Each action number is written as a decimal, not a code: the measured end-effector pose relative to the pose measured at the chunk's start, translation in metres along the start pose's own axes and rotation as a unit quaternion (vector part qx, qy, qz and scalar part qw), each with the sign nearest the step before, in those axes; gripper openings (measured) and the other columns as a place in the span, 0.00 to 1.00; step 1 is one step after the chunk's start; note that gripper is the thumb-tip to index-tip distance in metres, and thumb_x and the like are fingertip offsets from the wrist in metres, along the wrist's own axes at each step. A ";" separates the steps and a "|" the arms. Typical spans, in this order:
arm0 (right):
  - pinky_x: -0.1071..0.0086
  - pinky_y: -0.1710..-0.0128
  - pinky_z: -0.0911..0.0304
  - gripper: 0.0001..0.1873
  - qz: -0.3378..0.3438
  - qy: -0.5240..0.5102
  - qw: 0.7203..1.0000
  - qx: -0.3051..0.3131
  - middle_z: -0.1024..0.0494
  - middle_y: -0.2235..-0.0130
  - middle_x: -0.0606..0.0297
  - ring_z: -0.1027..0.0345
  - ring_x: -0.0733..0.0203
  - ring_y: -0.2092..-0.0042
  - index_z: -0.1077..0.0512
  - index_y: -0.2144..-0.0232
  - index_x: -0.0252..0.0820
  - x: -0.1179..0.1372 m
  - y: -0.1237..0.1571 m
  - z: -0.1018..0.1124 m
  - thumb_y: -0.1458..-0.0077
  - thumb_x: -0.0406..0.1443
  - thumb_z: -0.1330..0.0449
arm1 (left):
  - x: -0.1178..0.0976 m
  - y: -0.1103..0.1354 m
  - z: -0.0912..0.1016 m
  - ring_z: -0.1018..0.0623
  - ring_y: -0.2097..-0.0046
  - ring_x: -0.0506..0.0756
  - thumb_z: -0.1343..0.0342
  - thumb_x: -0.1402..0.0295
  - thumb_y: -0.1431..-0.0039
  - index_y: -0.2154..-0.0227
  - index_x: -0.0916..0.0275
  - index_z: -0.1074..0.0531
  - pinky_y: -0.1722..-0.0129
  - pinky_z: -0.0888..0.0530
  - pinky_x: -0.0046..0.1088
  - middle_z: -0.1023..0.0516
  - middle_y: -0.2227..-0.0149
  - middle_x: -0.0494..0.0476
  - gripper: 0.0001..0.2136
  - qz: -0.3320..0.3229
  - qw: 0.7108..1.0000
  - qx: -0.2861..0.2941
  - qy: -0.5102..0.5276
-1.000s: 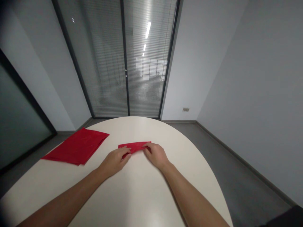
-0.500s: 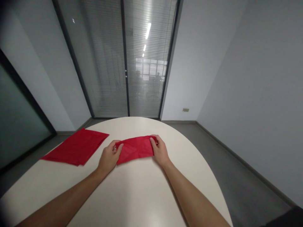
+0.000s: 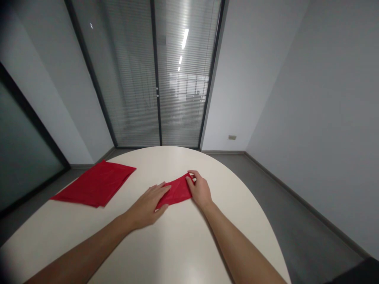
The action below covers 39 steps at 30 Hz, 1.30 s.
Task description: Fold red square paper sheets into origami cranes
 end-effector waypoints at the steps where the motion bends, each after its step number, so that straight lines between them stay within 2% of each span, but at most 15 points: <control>1: 0.60 0.59 0.30 0.19 0.009 0.022 1.000 -0.017 0.21 0.53 0.57 0.26 0.55 0.62 0.30 0.47 0.43 0.004 0.001 0.002 0.37 0.43 0.45 | 0.000 0.000 -0.001 0.37 0.33 0.63 0.49 0.64 0.34 0.36 0.64 0.38 0.33 0.39 0.50 0.34 0.35 0.64 0.25 0.006 1.000 0.012 -0.005; 3: 0.57 0.50 0.32 0.19 0.057 0.064 0.996 -0.034 0.24 0.47 0.55 0.27 0.53 0.55 0.31 0.45 0.42 0.016 0.005 0.003 0.36 0.40 0.46 | 0.000 0.000 -0.002 0.36 0.33 0.63 0.51 0.63 0.33 0.38 0.62 0.35 0.34 0.39 0.51 0.33 0.35 0.63 0.23 0.014 0.999 0.027 -0.016; 4: 0.57 0.47 0.34 0.18 0.083 0.080 0.993 -0.022 0.24 0.47 0.55 0.28 0.52 0.51 0.30 0.46 0.42 0.023 0.008 0.002 0.35 0.39 0.47 | 0.000 0.000 -0.001 0.35 0.34 0.63 0.52 0.64 0.33 0.39 0.61 0.34 0.34 0.39 0.51 0.33 0.35 0.62 0.22 0.013 0.999 0.030 -0.021; 7: 0.59 0.42 0.37 0.19 0.137 0.104 0.982 0.078 0.23 0.46 0.56 0.30 0.54 0.46 0.29 0.44 0.43 0.041 0.021 -0.012 0.33 0.38 0.50 | -0.002 -0.001 0.001 0.33 0.36 0.62 0.51 0.66 0.34 0.42 0.58 0.30 0.36 0.38 0.49 0.31 0.36 0.61 0.19 -0.007 0.999 0.021 -0.038; 9: 0.57 0.40 0.39 0.21 0.161 0.138 0.968 0.137 0.24 0.44 0.54 0.31 0.52 0.44 0.30 0.42 0.42 0.046 0.028 -0.021 0.33 0.39 0.48 | -0.003 -0.001 0.003 0.30 0.39 0.62 0.50 0.67 0.35 0.44 0.57 0.28 0.38 0.35 0.48 0.28 0.39 0.61 0.18 -0.019 0.999 0.007 -0.045; 12: 0.51 0.37 0.44 0.22 0.139 0.185 0.958 0.171 0.28 0.40 0.51 0.36 0.48 0.38 0.28 0.42 0.40 0.038 0.030 -0.027 0.35 0.40 0.46 | -0.006 -0.001 0.007 0.27 0.44 0.62 0.49 0.67 0.36 0.46 0.57 0.27 0.41 0.33 0.48 0.25 0.44 0.61 0.17 -0.020 0.998 -0.007 -0.057; 17: 0.41 0.34 0.55 0.26 0.077 0.214 0.953 0.201 0.37 0.34 0.51 0.47 0.45 0.32 0.34 0.37 0.42 0.022 0.025 -0.023 0.34 0.40 0.48 | -0.011 -0.002 0.013 0.26 0.50 0.62 0.49 0.67 0.37 0.48 0.57 0.25 0.44 0.32 0.46 0.22 0.52 0.60 0.16 -0.016 0.998 -0.009 -0.067; 22: 0.38 0.34 0.58 0.26 0.079 0.220 0.957 0.174 0.41 0.32 0.51 0.54 0.41 0.30 0.35 0.36 0.41 0.021 0.023 -0.021 0.34 0.40 0.48 | -0.011 -0.003 0.011 0.26 0.51 0.62 0.48 0.68 0.37 0.50 0.57 0.24 0.45 0.32 0.47 0.22 0.53 0.61 0.15 -0.008 0.997 -0.027 -0.075; 25: 0.42 0.34 0.55 0.24 0.127 0.203 0.958 0.154 0.36 0.34 0.52 0.49 0.45 0.31 0.33 0.38 0.42 0.029 0.024 -0.022 0.35 0.38 0.47 | -0.009 -0.003 0.010 0.27 0.51 0.61 0.51 0.69 0.36 0.50 0.58 0.24 0.46 0.31 0.46 0.23 0.53 0.61 0.15 0.004 0.996 -0.037 -0.084; 28: 0.45 0.34 0.52 0.23 0.150 0.172 0.955 0.191 0.31 0.37 0.53 0.41 0.49 0.35 0.32 0.39 0.44 0.036 0.026 -0.023 0.34 0.39 0.47 | -0.008 -0.003 0.011 0.27 0.52 0.61 0.52 0.69 0.35 0.49 0.59 0.25 0.47 0.30 0.45 0.24 0.54 0.62 0.15 0.015 0.995 -0.039 -0.094; 32: 0.39 0.35 0.54 0.22 0.128 0.178 0.950 0.221 0.33 0.35 0.53 0.44 0.45 0.33 0.29 0.41 0.47 0.034 0.027 -0.024 0.36 0.41 0.43 | -0.006 -0.002 0.011 0.27 0.51 0.61 0.50 0.69 0.36 0.51 0.61 0.24 0.46 0.30 0.45 0.25 0.54 0.62 0.14 0.010 0.996 -0.041 -0.073; 35: 0.40 0.35 0.54 0.21 0.127 0.188 0.957 0.181 0.33 0.36 0.54 0.44 0.44 0.33 0.27 0.44 0.47 0.029 0.023 -0.021 0.39 0.41 0.39 | -0.002 -0.002 0.006 0.27 0.46 0.62 0.51 0.69 0.35 0.50 0.61 0.24 0.42 0.32 0.46 0.25 0.47 0.64 0.15 0.002 0.997 -0.042 -0.060; 39: 0.45 0.38 0.47 0.13 0.153 0.185 0.966 0.099 0.28 0.41 0.54 0.37 0.46 0.39 0.22 0.53 0.47 0.028 0.017 -0.014 0.41 0.36 0.38 | 0.003 -0.001 0.000 0.27 0.44 0.63 0.51 0.68 0.35 0.47 0.61 0.26 0.41 0.33 0.49 0.24 0.45 0.63 0.17 0.008 0.997 -0.041 -0.066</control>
Point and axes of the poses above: each hand's wrist, its own y-axis away from the middle knuckle, its own z-axis out of the back of the hand, x = y × z, the point moved 3 cm from there along -y, towards the middle knuckle
